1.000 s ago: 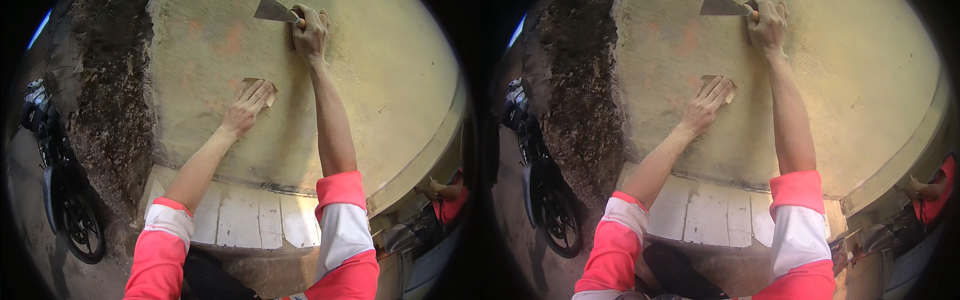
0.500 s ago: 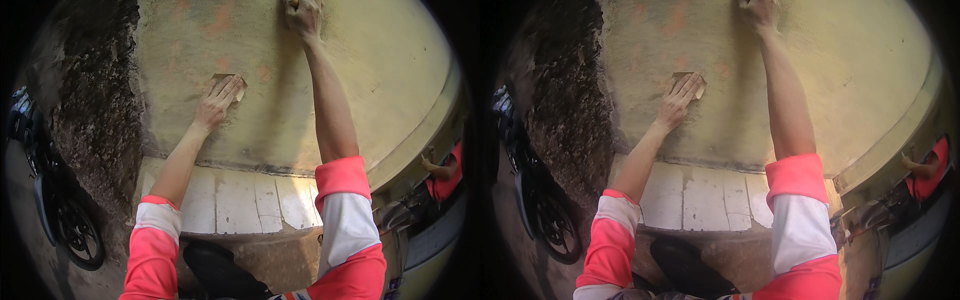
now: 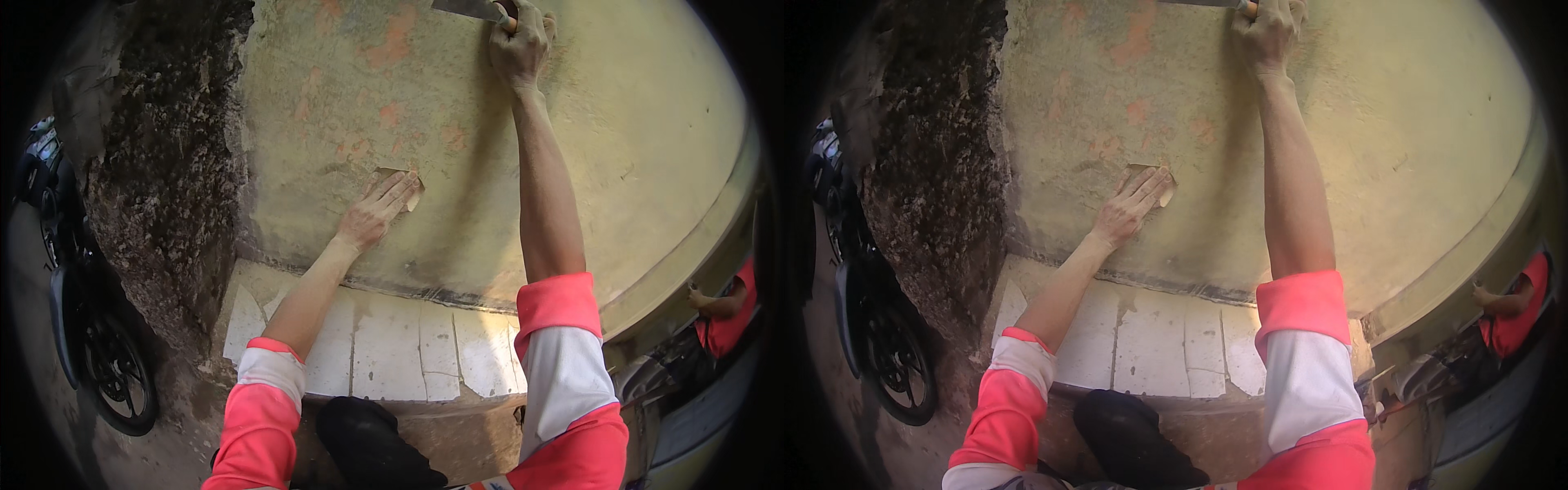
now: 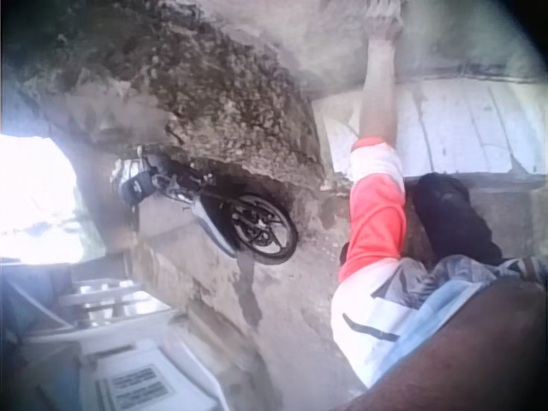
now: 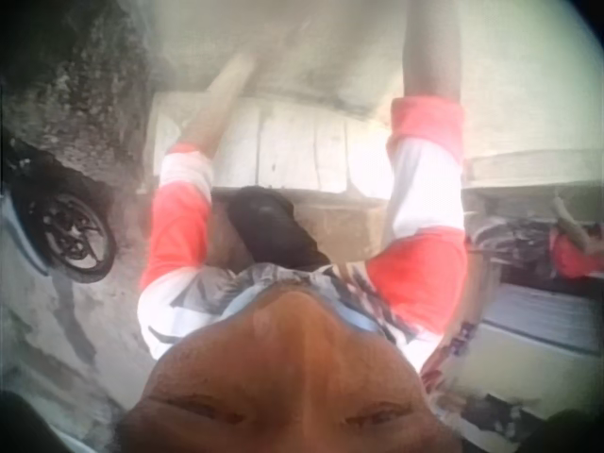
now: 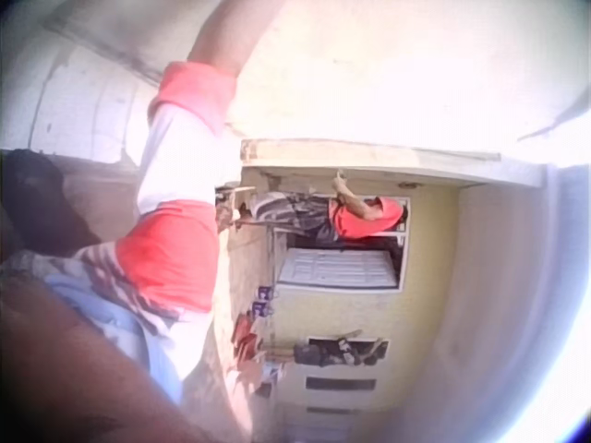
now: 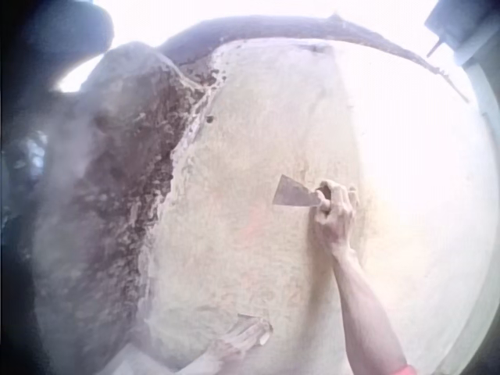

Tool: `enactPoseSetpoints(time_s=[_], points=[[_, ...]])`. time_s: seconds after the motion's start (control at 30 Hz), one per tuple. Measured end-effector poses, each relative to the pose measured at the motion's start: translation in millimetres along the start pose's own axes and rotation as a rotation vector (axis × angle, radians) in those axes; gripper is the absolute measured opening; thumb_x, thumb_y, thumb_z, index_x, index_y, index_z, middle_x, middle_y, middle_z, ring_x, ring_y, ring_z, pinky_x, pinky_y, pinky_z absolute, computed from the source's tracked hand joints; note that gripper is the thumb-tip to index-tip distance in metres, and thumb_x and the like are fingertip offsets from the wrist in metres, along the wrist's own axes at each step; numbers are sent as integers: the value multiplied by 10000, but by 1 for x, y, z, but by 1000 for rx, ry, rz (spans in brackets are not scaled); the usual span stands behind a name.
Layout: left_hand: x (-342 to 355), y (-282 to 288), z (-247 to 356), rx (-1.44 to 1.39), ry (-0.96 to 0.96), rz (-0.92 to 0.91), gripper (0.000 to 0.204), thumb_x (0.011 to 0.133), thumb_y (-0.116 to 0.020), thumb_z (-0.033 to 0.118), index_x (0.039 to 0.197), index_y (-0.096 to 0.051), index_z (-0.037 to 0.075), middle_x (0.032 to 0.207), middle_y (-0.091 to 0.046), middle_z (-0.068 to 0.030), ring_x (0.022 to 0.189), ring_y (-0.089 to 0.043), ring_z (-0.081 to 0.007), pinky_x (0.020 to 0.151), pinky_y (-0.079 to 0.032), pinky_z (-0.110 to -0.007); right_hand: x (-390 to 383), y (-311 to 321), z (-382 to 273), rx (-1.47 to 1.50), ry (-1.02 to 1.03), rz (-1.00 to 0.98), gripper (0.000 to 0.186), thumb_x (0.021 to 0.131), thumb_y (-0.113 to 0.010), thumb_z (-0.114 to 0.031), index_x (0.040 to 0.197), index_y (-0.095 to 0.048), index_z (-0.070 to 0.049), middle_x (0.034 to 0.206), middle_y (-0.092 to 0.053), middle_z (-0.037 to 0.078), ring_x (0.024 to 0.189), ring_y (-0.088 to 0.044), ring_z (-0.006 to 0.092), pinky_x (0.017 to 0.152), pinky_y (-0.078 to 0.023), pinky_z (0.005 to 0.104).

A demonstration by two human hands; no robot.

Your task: The person smooths a wall surface using a scraper in the right hand and a sanding block in the left hand. They work along the lower edge and upward, alternating between scraping and rubbing motions to even the surface.

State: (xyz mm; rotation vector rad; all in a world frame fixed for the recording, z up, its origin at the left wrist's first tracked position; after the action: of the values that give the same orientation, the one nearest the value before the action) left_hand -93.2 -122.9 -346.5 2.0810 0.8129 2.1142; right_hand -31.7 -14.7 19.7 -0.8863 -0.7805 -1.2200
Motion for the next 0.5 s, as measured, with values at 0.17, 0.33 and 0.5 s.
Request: enactPoseSetpoints(time_s=[0.17, 0.33, 0.5], points=[[98, 33, 13, 42, -3, 153, 619, 990, -527, 112, 1599, -447, 186, 1659, -428, 23, 1518, -405, -161, 1306, -237, -492, 6, -3, -9, 20, 23, 10, 184, 925, -688, -107, 1107, -696, -86, 988, -732, 105, 970, -654, 333, 971, -435, 464], [-10, -20, 15, 22, 2, -51, 607, 981, -560, 141, 1581, -478, 196, 1646, -449, 30, 1492, -445, -183, 1296, -252, -493, 4, -5, 1, -21, 24, 24, 154, 901, -697, -130, 1053, -696, -107, 966, -724, 84, 943, -627, 334, 944, -445, 466], [6, -22, 23, 59, 70, 42, 607, 990, -566, 158, 1588, -467, 194, 1647, -447, 25, 1491, -447, -186, 1286, -265, -500, -8, -17, 19, -96, -36, -49, 151, 893, -687, -198, 1035, -724, -164, 991, -736, 34, 956, -610, 306, 947, -468, 448]])
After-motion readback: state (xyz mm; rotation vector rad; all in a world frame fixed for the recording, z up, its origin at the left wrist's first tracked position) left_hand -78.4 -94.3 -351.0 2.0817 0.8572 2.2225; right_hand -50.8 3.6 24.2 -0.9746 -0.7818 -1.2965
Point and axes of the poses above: each hand's wrist, its own x-axis towards the middle knuckle, its own y-axis out of the back of the hand, z = x × y, the point moved 4 cm from there along x, towards the middle knuckle
